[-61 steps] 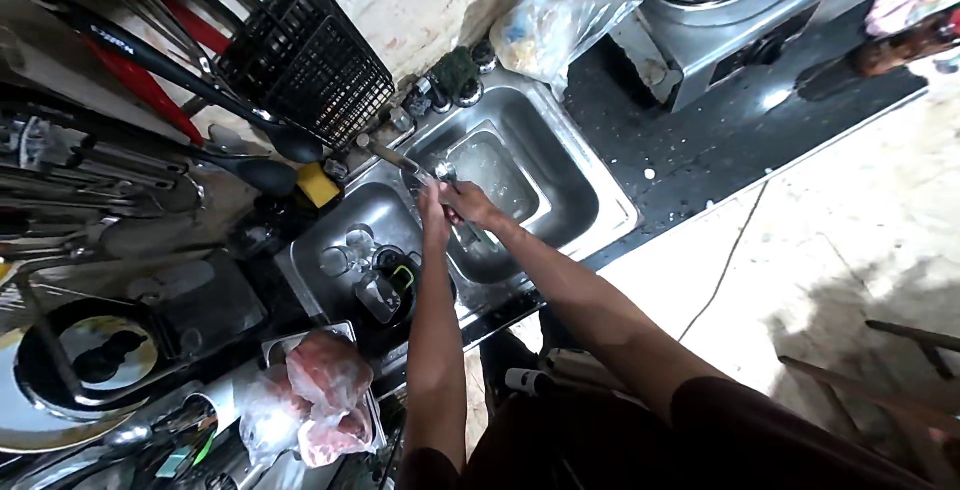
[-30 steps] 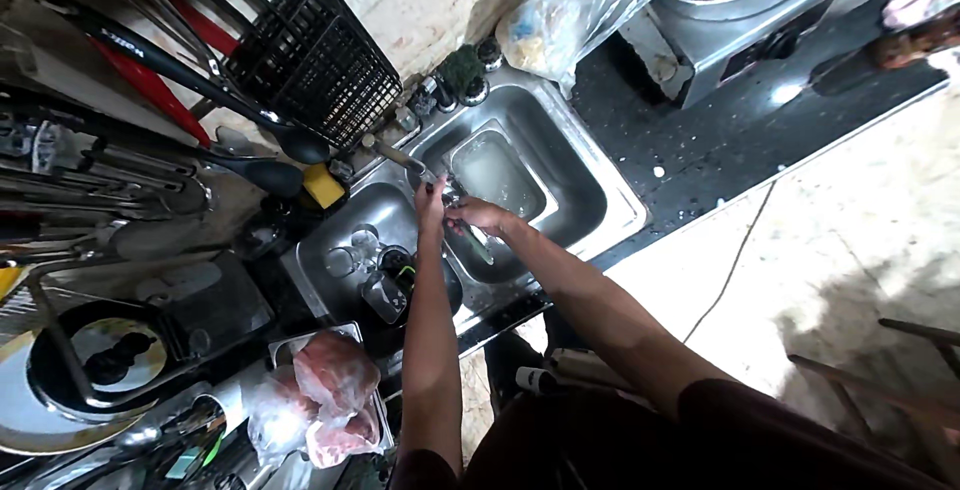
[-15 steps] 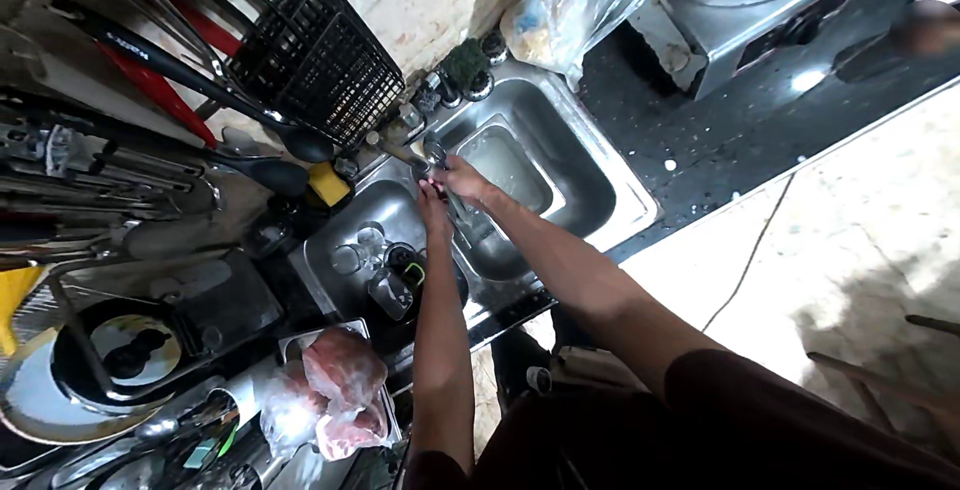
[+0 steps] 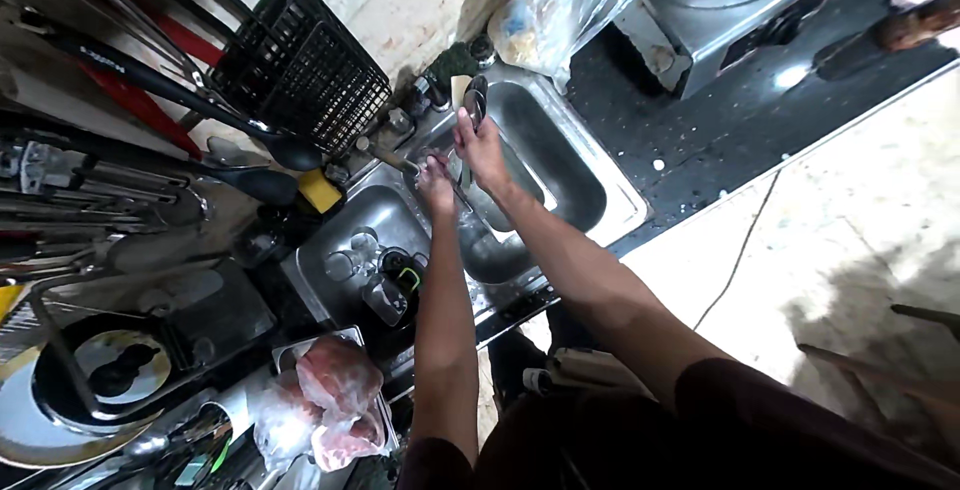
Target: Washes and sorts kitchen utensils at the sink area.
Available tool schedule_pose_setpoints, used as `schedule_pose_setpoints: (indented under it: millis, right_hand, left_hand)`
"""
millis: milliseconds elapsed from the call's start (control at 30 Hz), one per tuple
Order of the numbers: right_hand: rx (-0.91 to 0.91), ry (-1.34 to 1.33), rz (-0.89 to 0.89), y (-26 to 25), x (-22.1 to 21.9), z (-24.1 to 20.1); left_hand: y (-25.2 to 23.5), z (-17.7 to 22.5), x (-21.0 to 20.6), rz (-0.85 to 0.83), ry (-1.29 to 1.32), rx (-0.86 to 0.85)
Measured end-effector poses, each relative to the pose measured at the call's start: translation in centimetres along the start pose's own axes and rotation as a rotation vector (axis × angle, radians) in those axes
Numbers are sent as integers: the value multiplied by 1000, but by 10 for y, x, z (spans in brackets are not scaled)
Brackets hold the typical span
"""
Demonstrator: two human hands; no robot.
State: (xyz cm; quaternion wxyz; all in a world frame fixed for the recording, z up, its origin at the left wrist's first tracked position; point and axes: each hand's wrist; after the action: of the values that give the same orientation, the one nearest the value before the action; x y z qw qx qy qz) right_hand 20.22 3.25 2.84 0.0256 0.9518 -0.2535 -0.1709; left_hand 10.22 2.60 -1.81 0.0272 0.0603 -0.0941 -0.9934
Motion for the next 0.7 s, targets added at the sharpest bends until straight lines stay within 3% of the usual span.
schedule_pose_setpoints:
  millis: [67,233,333,467,567,700]
  right_hand:
    - [-34,-20,-25,2,9,3]
    - [-281,7,-155,16,13,12]
    - [-464,162,-252,24,3,19]
    - [-561,419,-442,36,-6,34]
    - [-674,343,-426,49,-11,35]
    - [-730,279,-407,59,-7,37]
  left_hand:
    - [1,1,1,-1,107,5]
    - [9,0,16,-9,67,85]
    - [17,3,32,34,23,177]
    - [25,11,57,127,-94,228]
    - [22,15,76,132,-136,227]
    - [18,12,96,0,-91,247]
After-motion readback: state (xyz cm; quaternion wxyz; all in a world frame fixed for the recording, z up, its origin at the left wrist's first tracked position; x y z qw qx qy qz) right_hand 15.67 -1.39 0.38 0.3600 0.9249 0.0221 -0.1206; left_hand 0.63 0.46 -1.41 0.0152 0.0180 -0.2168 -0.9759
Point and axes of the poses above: each hand's wrist, its own y-axis away from the middle knuckle, its own x-axis out of the back of the hand, z = x × y, and after that the axes turned 2 degrees about y, right-handed
